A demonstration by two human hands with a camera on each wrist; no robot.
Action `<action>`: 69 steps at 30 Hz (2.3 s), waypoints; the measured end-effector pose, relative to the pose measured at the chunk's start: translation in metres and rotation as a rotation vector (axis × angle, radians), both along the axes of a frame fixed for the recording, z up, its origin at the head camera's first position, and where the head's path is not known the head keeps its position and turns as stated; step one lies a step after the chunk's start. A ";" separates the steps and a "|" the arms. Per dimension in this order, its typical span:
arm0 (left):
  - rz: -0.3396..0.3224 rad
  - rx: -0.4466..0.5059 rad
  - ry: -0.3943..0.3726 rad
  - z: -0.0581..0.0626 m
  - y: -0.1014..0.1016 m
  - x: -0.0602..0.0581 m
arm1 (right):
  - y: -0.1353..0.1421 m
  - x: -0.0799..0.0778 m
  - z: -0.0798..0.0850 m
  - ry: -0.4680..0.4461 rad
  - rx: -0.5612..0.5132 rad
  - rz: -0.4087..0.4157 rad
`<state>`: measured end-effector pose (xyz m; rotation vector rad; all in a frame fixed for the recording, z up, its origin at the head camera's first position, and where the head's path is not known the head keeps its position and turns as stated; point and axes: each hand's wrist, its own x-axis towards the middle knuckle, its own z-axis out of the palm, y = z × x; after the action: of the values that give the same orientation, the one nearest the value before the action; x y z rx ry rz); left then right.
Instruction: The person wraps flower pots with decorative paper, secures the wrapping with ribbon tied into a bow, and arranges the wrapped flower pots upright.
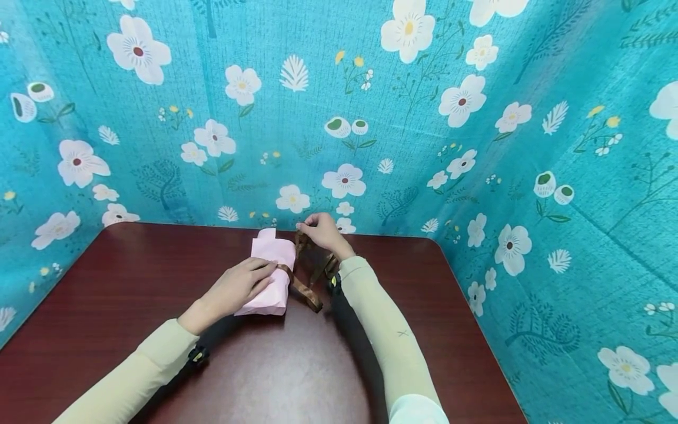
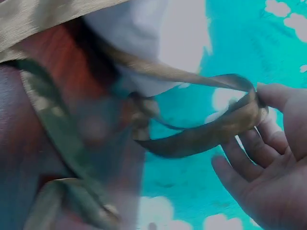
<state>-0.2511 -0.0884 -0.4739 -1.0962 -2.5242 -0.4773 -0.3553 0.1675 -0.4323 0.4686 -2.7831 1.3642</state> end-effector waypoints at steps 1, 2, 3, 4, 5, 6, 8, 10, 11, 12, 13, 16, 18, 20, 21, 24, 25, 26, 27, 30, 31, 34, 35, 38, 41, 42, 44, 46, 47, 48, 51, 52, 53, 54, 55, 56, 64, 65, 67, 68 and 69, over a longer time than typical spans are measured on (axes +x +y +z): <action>0.001 0.002 0.008 0.000 0.000 0.000 | -0.001 0.000 0.005 0.007 0.002 0.016; 0.002 0.003 0.014 0.001 0.000 0.000 | -0.002 0.000 0.009 0.013 0.009 0.030; 0.005 -0.002 0.019 0.001 0.000 0.000 | -0.004 0.001 0.014 0.017 0.017 0.038; 0.009 -0.006 0.022 0.001 0.000 0.001 | -0.006 0.001 0.019 0.015 0.024 0.046; 0.012 -0.010 0.024 0.001 0.001 0.001 | -0.007 0.002 0.023 0.010 0.029 0.054; 0.016 -0.014 0.025 0.001 0.001 0.001 | -0.009 0.003 0.028 0.009 0.034 0.058; 0.023 -0.017 0.021 0.001 0.001 0.001 | -0.011 0.005 0.037 0.013 0.038 0.071; 0.026 -0.016 0.016 0.001 0.002 0.001 | -0.013 0.006 0.046 0.020 0.042 0.080; 0.024 -0.015 0.011 0.001 0.002 0.001 | -0.014 0.006 0.050 0.026 0.050 0.084; 0.023 -0.015 0.006 0.001 0.002 0.001 | -0.014 0.007 0.054 0.029 0.055 0.090; 0.022 -0.015 -0.001 0.001 0.001 0.001 | -0.015 0.006 0.058 0.030 0.070 0.096; 0.013 -0.009 -0.027 0.002 0.000 0.001 | -0.014 0.007 0.067 -0.001 0.138 0.108; 0.011 -0.003 -0.048 0.004 0.000 0.002 | -0.012 0.007 0.068 -0.043 0.213 0.126; 0.011 0.002 -0.064 0.005 0.000 0.002 | -0.007 0.006 0.064 -0.083 0.299 0.139; 0.012 0.003 -0.070 0.006 0.000 0.003 | -0.005 0.005 0.060 -0.102 0.341 0.141; 0.012 0.009 -0.080 0.007 -0.001 0.003 | 0.004 -0.001 0.040 -0.139 0.409 0.122; 0.011 0.010 -0.079 0.007 -0.001 0.003 | 0.007 -0.003 0.033 -0.148 0.418 0.109; 0.010 0.013 -0.079 0.007 -0.001 0.003 | 0.009 -0.004 0.025 -0.163 0.422 0.091; 0.008 0.016 -0.078 0.007 -0.001 0.004 | 0.011 -0.005 0.018 -0.178 0.434 0.085; 0.008 0.022 -0.074 0.007 0.000 0.004 | 0.012 -0.003 -0.002 -0.244 0.472 0.073; 0.009 0.021 -0.072 0.007 0.000 0.004 | 0.011 -0.002 -0.008 -0.274 0.500 0.067; 0.008 0.021 -0.067 0.006 0.001 0.004 | 0.006 0.003 -0.022 -0.353 0.585 0.062; 0.006 0.021 -0.065 0.006 0.001 0.004 | 0.003 0.005 -0.025 -0.370 0.614 0.060; 0.003 0.023 -0.055 0.005 0.002 0.004 | -0.002 0.009 -0.031 -0.406 0.665 0.078; 0.007 0.027 -0.046 0.004 0.003 0.003 | -0.003 0.008 -0.030 -0.408 0.652 0.114; 0.010 0.030 -0.045 0.003 0.002 0.003 | -0.002 0.006 -0.027 -0.399 0.632 0.133; 0.014 0.035 -0.046 0.003 0.002 0.003 | 0.000 0.003 -0.021 -0.383 0.586 0.172; 0.015 0.043 -0.045 0.002 0.002 0.004 | 0.003 0.001 -0.012 -0.380 0.506 0.196; 0.016 0.047 -0.044 0.002 0.002 0.004 | 0.004 0.001 -0.008 -0.368 0.475 0.207; 0.017 0.052 -0.046 0.002 0.002 0.004 | 0.004 0.000 -0.004 -0.362 0.448 0.215; 0.014 0.066 -0.049 0.002 0.003 0.005 | 0.003 0.003 0.006 -0.343 0.356 0.206; 0.013 0.068 -0.052 0.002 0.003 0.006 | 0.002 0.004 0.009 -0.322 0.338 0.206; 0.013 0.069 -0.054 0.002 0.003 0.006 | 0.001 0.004 0.012 -0.301 0.328 0.202; 0.012 0.070 -0.056 0.002 0.003 0.006 | 0.000 0.004 0.016 -0.289 0.314 0.200; 0.011 0.071 -0.056 0.002 0.004 0.006 | -0.001 0.004 0.019 -0.273 0.309 0.199; 0.009 0.071 -0.054 0.002 0.004 0.006 | -0.002 0.004 0.022 -0.254 0.308 0.198; 0.005 0.080 -0.041 0.003 0.003 0.006 | -0.012 -0.002 0.048 -0.094 0.424 0.242; 0.006 0.078 -0.038 0.002 0.003 0.006 | -0.013 -0.003 0.050 -0.077 0.444 0.248; 0.008 0.075 -0.033 0.001 0.004 0.005 | -0.016 -0.003 0.056 -0.064 0.478 0.258; 0.007 0.074 -0.030 0.001 0.004 0.005 | -0.018 -0.002 0.059 -0.059 0.494 0.265; 0.005 0.074 -0.030 0.001 0.005 0.005 | -0.019 -0.002 0.063 -0.061 0.507 0.269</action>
<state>-0.2459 -0.0837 -0.4729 -1.0626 -2.5130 -0.5846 -0.3574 0.1484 -0.3695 0.8463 -3.2001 0.6807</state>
